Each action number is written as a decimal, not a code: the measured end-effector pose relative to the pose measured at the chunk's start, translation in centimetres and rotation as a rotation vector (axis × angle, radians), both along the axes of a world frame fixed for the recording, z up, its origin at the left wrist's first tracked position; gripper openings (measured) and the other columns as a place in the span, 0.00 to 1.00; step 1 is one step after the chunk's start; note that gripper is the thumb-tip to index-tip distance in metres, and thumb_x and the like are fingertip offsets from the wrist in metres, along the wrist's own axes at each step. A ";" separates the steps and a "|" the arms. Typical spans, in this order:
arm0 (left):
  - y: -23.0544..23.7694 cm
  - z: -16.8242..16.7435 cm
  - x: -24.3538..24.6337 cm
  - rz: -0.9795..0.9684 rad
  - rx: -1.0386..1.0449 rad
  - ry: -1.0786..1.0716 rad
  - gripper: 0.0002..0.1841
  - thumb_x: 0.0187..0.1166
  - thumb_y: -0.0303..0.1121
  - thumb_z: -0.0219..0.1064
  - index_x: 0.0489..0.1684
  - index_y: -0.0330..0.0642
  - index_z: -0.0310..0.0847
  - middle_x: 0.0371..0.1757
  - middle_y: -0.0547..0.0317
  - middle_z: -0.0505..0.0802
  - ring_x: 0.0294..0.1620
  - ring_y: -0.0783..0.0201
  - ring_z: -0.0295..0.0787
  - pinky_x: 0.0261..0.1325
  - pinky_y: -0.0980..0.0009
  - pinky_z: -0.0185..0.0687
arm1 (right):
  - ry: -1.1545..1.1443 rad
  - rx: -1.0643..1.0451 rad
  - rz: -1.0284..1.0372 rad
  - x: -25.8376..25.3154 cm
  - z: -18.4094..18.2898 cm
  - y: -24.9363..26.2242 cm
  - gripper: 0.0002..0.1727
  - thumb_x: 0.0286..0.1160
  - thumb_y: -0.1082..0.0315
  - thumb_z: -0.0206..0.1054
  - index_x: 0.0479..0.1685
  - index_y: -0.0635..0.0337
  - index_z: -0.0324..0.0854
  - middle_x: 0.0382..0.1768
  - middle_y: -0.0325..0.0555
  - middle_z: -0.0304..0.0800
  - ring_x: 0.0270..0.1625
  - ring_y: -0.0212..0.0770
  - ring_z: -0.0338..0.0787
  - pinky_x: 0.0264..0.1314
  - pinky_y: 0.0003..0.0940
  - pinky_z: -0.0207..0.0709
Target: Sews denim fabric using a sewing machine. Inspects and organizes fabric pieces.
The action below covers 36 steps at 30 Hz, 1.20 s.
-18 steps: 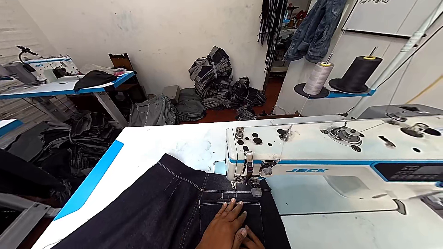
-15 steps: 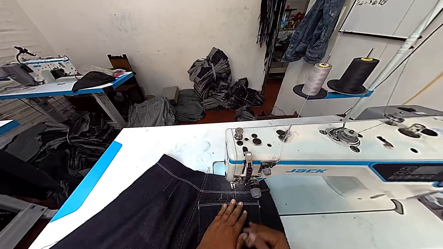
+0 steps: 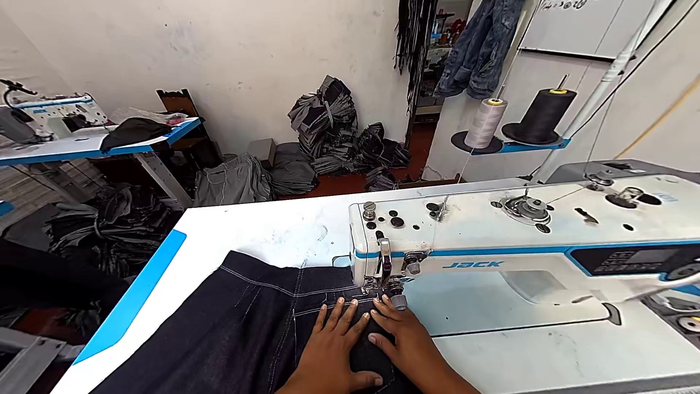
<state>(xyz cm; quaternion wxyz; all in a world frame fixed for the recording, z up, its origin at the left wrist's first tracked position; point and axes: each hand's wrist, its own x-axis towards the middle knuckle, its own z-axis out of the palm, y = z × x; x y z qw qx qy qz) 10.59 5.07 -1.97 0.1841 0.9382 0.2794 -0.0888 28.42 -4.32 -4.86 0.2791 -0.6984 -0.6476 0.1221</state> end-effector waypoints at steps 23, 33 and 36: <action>3.0 1.2 0.4 -0.028 -0.005 0.096 0.55 0.69 0.78 0.58 0.97 0.57 0.46 0.98 0.56 0.48 0.99 0.50 0.27 0.93 0.40 0.16 | -0.170 0.092 0.034 -3.3 -1.3 -4.8 0.23 0.84 0.58 0.57 0.68 0.59 0.88 0.77 0.49 0.84 0.82 0.61 0.78 0.81 0.73 0.63; 6.9 1.5 3.1 0.047 0.046 0.153 0.53 0.71 0.78 0.56 0.94 0.52 0.56 0.98 0.60 0.49 0.99 0.54 0.26 0.94 0.43 0.15 | -0.044 -0.031 0.127 0.8 0.5 -0.2 0.22 0.88 0.56 0.57 0.67 0.57 0.88 0.78 0.49 0.82 0.85 0.58 0.74 0.90 0.64 0.54; 8.1 1.4 3.8 0.059 0.072 0.172 0.54 0.70 0.79 0.54 0.95 0.54 0.55 0.98 0.61 0.48 0.99 0.55 0.26 0.94 0.44 0.14 | -0.027 -0.034 0.132 1.8 0.6 1.2 0.22 0.87 0.55 0.58 0.66 0.58 0.89 0.76 0.50 0.84 0.84 0.56 0.76 0.90 0.61 0.56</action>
